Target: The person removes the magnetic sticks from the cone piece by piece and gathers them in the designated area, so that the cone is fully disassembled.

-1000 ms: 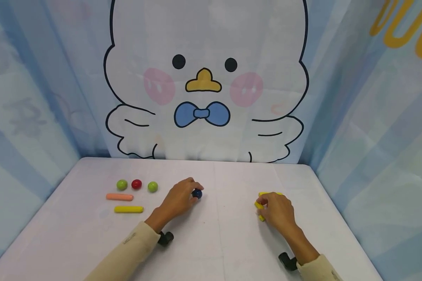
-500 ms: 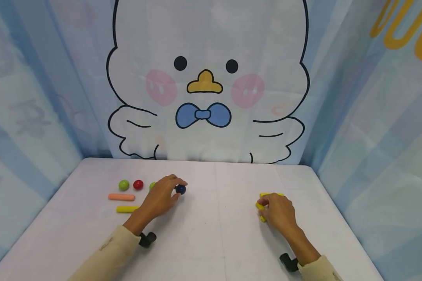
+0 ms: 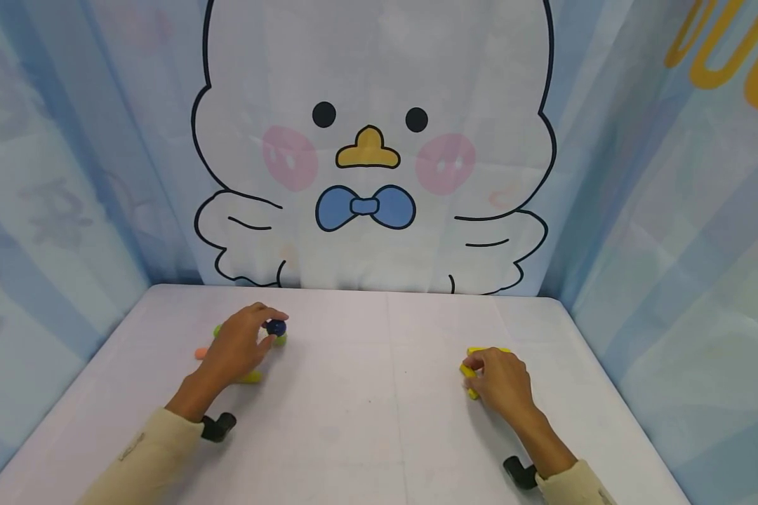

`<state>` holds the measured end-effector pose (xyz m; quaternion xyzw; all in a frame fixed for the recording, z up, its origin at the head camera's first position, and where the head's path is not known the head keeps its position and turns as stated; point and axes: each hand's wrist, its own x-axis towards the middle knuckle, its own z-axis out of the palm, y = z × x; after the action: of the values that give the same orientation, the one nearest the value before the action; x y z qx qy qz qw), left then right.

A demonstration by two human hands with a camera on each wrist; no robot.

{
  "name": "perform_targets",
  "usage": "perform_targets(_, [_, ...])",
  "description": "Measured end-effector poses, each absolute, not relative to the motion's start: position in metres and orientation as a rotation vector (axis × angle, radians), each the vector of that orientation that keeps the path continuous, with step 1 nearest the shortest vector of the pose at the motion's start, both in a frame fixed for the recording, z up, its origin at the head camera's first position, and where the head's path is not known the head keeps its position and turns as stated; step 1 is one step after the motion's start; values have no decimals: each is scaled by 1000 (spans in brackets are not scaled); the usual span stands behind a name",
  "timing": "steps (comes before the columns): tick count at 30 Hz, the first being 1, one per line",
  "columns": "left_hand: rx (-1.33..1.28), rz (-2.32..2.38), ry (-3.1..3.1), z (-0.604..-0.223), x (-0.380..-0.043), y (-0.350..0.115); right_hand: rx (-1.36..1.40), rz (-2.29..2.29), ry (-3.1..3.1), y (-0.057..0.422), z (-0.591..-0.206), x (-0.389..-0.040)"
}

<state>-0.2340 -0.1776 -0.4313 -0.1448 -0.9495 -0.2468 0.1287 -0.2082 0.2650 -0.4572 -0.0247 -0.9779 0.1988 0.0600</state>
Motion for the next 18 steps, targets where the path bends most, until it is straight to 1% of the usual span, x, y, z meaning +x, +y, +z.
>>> perform_targets(7, [-309, -698, -2793, -427, -229, -215, -78, 616, -2965, 265, -457, -207])
perform_targets(18, [-173, -673, -2766, -436, -228, -275, -74, 616, -2953, 268, -460, -208])
